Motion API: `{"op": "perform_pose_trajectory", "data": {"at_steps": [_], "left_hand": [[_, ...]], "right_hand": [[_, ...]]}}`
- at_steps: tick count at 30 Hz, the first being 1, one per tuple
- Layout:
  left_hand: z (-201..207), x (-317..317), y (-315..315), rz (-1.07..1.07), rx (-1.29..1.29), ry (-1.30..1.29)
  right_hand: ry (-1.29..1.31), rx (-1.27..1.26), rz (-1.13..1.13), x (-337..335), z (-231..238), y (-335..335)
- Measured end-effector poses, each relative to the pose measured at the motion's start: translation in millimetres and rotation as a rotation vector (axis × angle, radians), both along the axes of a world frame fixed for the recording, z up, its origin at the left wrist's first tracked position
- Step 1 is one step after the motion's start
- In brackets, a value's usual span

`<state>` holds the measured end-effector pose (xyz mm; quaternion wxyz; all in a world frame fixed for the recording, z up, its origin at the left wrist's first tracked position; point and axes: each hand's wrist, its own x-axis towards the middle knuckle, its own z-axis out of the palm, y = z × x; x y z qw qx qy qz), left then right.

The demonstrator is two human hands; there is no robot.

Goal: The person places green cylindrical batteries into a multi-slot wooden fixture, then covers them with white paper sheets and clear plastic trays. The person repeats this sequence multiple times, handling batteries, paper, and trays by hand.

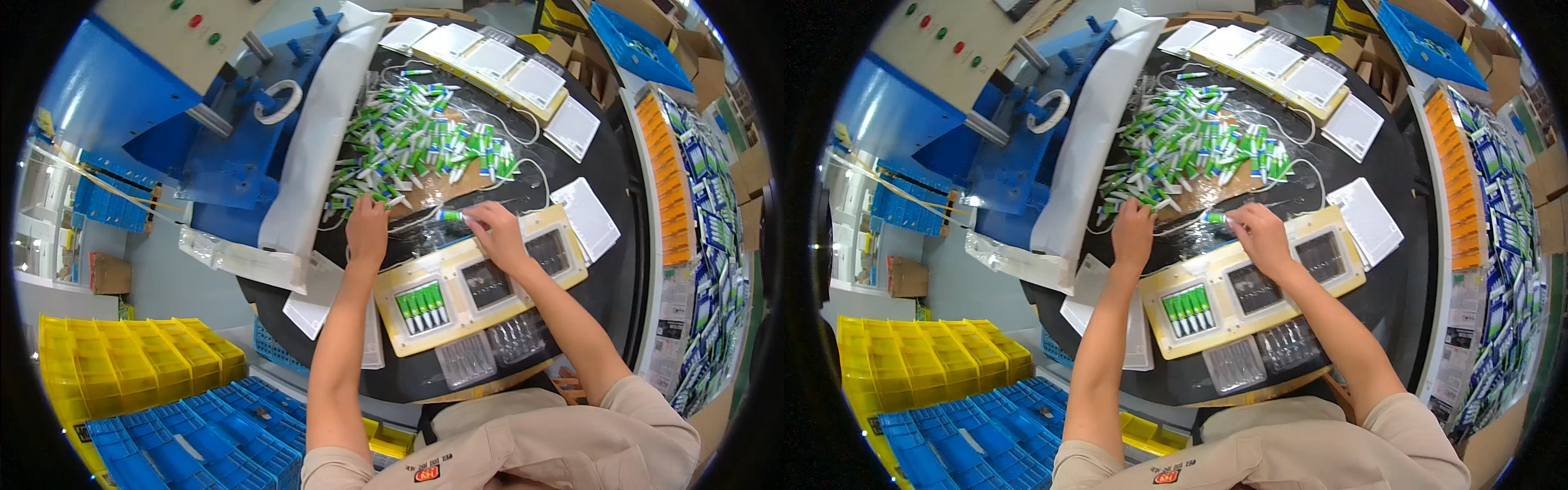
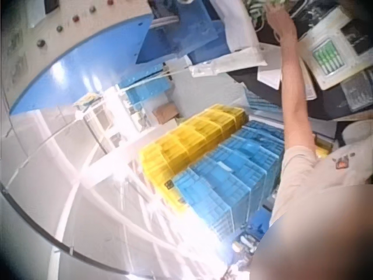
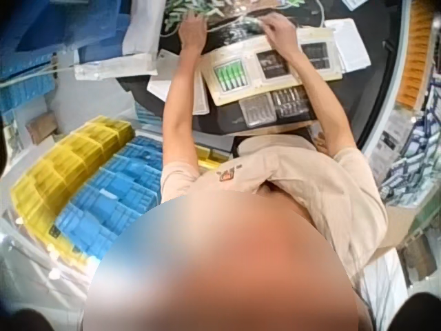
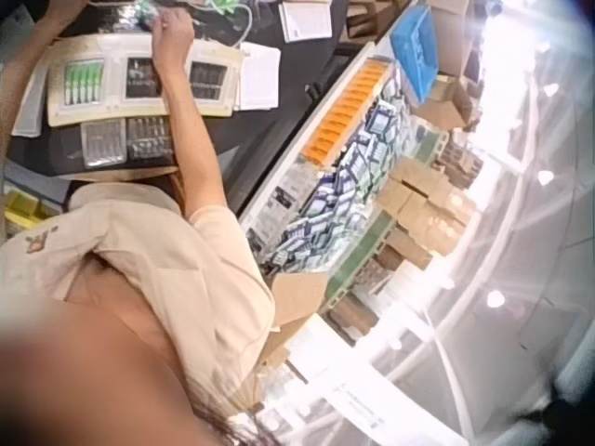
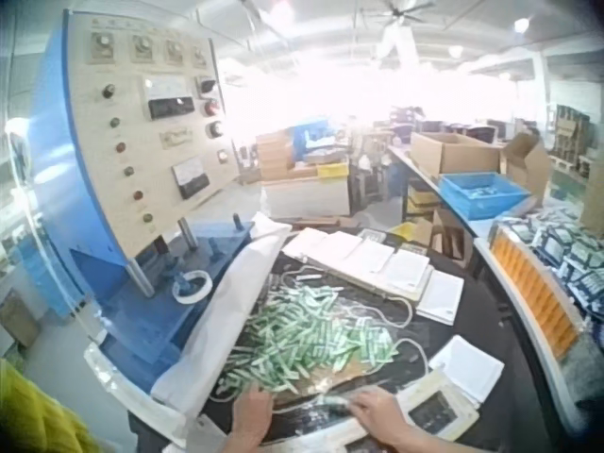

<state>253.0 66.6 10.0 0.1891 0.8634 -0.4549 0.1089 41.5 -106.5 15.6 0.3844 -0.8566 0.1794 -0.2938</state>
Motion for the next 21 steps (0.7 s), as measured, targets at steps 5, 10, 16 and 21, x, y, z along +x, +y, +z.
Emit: {"op": "perform_pose_trajectory", "data": {"at_steps": [5,10,16,21], "left_hand": [[21.5,-114.2,32.8,-0.514,0.000,-0.137],[9.9,-170.3,29.3,-0.602,0.092,-0.247],[-5.5,-186.2,31.8,-0.441,0.216,-0.142],[-13.6,-205.4,46.9,-0.321,0.183,-0.053]], "right_hand": [[-0.053,-0.270,0.020,-103.5,22.6,26.1],[-0.063,-0.508,0.244,-127.7,6.2,37.0],[-0.066,-0.583,0.354,-108.7,-8.1,41.1],[0.078,-0.496,0.336,-115.1,-7.6,48.7]]}}
